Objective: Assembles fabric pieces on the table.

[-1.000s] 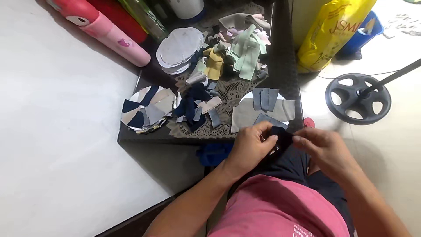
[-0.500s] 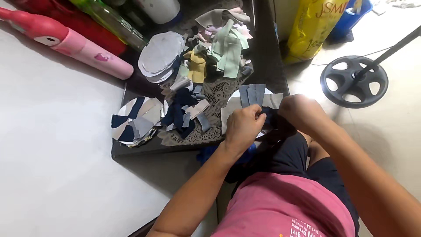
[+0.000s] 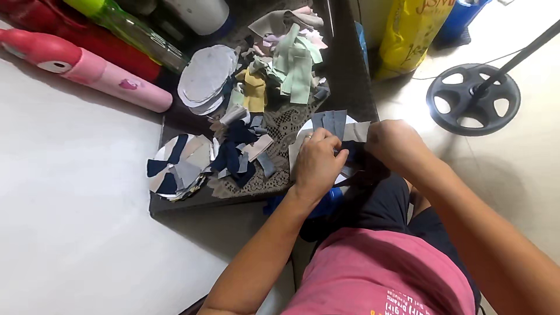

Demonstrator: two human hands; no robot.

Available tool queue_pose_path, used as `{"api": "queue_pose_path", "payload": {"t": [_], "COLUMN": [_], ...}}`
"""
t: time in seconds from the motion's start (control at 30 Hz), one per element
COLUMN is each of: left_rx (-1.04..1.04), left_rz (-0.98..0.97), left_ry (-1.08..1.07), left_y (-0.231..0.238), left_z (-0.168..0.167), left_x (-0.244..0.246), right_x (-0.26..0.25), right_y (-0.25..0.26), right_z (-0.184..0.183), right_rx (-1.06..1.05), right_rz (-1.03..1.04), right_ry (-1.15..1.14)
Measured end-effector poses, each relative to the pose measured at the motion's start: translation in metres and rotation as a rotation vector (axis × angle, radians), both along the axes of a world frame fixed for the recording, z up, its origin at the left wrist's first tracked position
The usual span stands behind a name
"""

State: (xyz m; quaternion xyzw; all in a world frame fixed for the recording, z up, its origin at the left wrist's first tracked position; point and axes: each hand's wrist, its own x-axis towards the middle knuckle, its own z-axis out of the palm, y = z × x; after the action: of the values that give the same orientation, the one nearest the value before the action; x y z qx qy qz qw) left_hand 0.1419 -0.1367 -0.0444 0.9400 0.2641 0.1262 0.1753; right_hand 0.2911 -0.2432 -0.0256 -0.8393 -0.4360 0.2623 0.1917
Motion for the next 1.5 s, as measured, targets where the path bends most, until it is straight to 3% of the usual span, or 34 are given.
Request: {"api": "queue_pose_path", "payload": {"t": [0.2,0.33,0.47,0.77,0.93,1.03,1.27,1.43,1.5], "left_rx": [-0.023,-0.034,-0.045,-0.053,-0.038,0.035,-0.012,0.059,0.102], "left_rz": [0.013,0.018,0.023,0.026,0.045,-0.033,-0.061,-0.165,-0.232], "left_ry": [0.000,0.008,0.003,0.031,-0.067,-0.155,-0.086,-0.202,-0.150], "left_y": [0.001,0.002,0.001,0.001,0.002,0.005,0.008,0.001,-0.004], "left_z": [0.000,-0.002,-0.002,0.000,-0.002,-0.011,-0.009,-0.017,-0.024], "left_x": [0.000,0.000,0.001,0.002,0.003,-0.002,-0.005,-0.004,-0.003], "right_x": [-0.002,-0.009,-0.034,-0.054,-0.056,-0.057,-0.057,-0.052,-0.050], "right_y": [-0.037,-0.063,-0.058,-0.033,-0.031,-0.032,-0.035,-0.044,-0.048], "right_z": [-0.013,-0.043,-0.057,-0.062,-0.067,-0.069,-0.075,-0.073,-0.072], "right_rx": [0.369,0.478,0.577,0.575,0.514,0.495,0.501,0.629,0.665], "right_rz": [-0.155,-0.278,-0.308,-0.307,-0.320,-0.317,-0.298,-0.314,-0.327], "right_ry": [-0.010,-0.091,-0.163,-0.251,-0.242,-0.235,-0.207,-0.165,-0.160]}}
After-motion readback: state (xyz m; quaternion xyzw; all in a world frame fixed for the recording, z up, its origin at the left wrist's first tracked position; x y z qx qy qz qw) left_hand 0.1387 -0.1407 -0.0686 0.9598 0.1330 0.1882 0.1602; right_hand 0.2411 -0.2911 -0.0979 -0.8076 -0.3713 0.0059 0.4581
